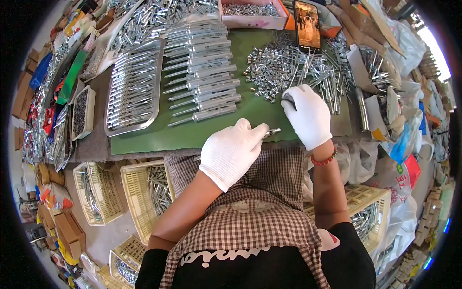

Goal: Assembling small metal hardware components by inserting pins into metal plates and hinges.

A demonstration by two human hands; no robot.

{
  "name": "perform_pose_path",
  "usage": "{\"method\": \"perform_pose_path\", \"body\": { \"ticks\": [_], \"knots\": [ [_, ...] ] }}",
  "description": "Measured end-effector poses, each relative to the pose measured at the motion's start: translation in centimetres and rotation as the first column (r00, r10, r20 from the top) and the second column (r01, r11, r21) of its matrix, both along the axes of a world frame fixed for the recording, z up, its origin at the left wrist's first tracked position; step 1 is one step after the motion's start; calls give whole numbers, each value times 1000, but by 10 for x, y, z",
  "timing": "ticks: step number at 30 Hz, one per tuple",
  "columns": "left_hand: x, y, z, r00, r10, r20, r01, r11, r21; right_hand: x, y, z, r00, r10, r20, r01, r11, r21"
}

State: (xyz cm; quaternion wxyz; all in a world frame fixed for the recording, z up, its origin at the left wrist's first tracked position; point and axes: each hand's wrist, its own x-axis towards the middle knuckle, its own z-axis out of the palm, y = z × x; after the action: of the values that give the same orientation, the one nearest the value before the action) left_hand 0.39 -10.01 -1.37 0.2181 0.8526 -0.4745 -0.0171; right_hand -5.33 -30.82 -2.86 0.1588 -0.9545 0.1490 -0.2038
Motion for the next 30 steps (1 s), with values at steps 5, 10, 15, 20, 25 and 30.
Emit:
{"method": "perform_pose_path", "body": {
  "ticks": [5, 10, 15, 20, 25, 30],
  "knots": [
    [0, 1, -3, 999, -5, 35, 6, 1000, -30, -11, 11, 14, 992, 58, -109, -64, 997, -51],
    [2, 1, -2, 999, -19, 33, 20, 999, -28, -22, 4, 4, 975, 221, 11, -222, 974, 39],
    [2, 0, -1, 1000, -10, -9, 10, 1000, -15, -35, 20, 18, 979, 196, 51, -197, 869, 454],
    [1, 0, 1, 1000, -15, 5, 15, 1000, 19, -37, 33, 21, 973, 221, 68, -225, 836, 501],
    [1, 1, 1, 1000, -19, 15, 19, 1000, 15, -36, 37, 17, 960, 272, 67, -278, 902, 330],
    [1, 0, 0, 999, -22, 25, 22, 1000, 2, -35, 40, 19, 965, 254, 63, -259, 895, 362]
  ]
}}
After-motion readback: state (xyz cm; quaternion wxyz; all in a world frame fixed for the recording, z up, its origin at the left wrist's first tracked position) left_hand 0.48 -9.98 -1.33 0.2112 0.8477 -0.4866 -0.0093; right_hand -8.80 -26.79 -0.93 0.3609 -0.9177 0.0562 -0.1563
